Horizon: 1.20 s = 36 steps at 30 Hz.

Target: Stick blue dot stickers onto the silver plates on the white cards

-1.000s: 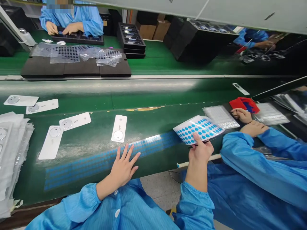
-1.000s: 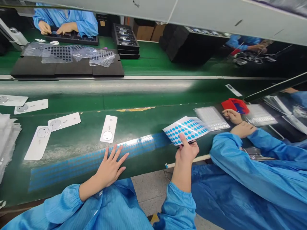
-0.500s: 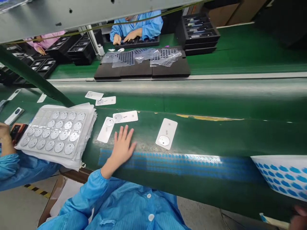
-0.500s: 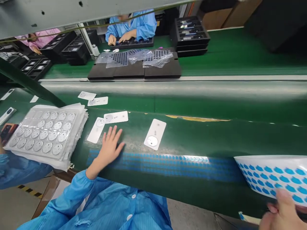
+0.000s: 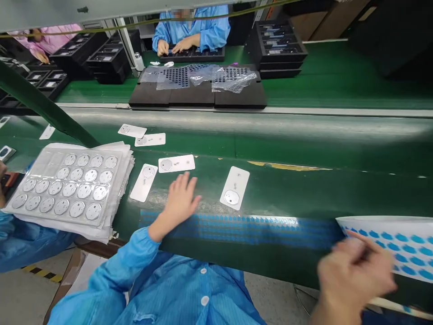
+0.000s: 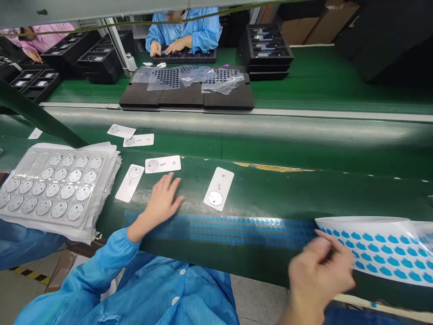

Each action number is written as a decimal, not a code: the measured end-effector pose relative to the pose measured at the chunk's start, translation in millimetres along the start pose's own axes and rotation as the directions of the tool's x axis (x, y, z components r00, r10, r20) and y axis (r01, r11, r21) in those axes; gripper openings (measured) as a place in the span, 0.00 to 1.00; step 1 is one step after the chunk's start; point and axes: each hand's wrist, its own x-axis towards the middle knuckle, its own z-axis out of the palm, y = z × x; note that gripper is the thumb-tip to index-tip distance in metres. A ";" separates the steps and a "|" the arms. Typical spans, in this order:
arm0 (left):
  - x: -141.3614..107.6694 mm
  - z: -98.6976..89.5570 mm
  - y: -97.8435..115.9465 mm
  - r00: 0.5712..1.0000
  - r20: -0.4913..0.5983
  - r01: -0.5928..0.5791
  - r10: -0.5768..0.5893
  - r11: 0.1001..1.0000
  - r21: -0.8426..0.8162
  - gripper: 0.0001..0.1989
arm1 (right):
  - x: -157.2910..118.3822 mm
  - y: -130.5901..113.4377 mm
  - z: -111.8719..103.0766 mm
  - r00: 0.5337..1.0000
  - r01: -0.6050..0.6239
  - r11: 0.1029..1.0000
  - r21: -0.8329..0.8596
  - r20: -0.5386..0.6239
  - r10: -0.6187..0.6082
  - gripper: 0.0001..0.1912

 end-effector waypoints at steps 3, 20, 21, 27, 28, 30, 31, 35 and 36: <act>57.9 8.3 49.3 0.915 0.075 -0.394 0.397 0.918 -0.055 0.30 | 6.9 -2.4 11.1 0.995 0.040 0.994 -0.097 0.098 -0.030 0.24; 169.8 -13.2 85.2 0.709 0.411 -0.638 0.573 0.770 0.028 0.40 | -28.1 64.6 -6.1 0.993 0.099 0.990 0.105 0.060 -0.105 0.29; 161.9 -15.7 87.4 0.779 0.436 -0.524 0.451 0.850 0.057 0.46 | -26.5 63.3 -5.7 0.988 0.139 0.985 0.105 0.052 -0.145 0.27; 124.7 -12.8 101.8 0.933 0.356 -0.003 -0.063 0.983 0.182 0.34 | -10.6 44.8 0.4 0.955 0.110 0.892 0.438 0.202 -0.217 0.26; 123.2 -10.4 102.7 0.936 0.337 0.045 -0.101 0.985 0.169 0.32 | -7.6 41.0 1.6 0.944 0.137 0.881 0.453 0.209 -0.255 0.22; 124.1 -6.2 102.3 0.937 0.318 0.112 -0.144 0.987 0.118 0.33 | -2.6 32.8 2.8 0.928 0.202 0.862 0.464 0.190 -0.320 0.16; 125.9 -5.2 100.9 0.937 0.316 0.129 -0.148 0.988 0.080 0.34 | -0.9 28.3 2.9 0.923 0.216 0.847 0.485 0.182 -0.339 0.15; 125.2 -17.4 83.1 0.949 0.310 0.106 -0.054 0.983 -0.151 0.21 | -2.0 10.1 4.5 0.855 0.125 0.692 0.711 0.276 -0.439 0.24; 118.7 -25.1 75.3 0.955 0.296 0.089 -0.025 0.975 -0.205 0.16 | -4.2 6.0 6.8 0.825 0.107 0.646 0.756 0.295 -0.482 0.28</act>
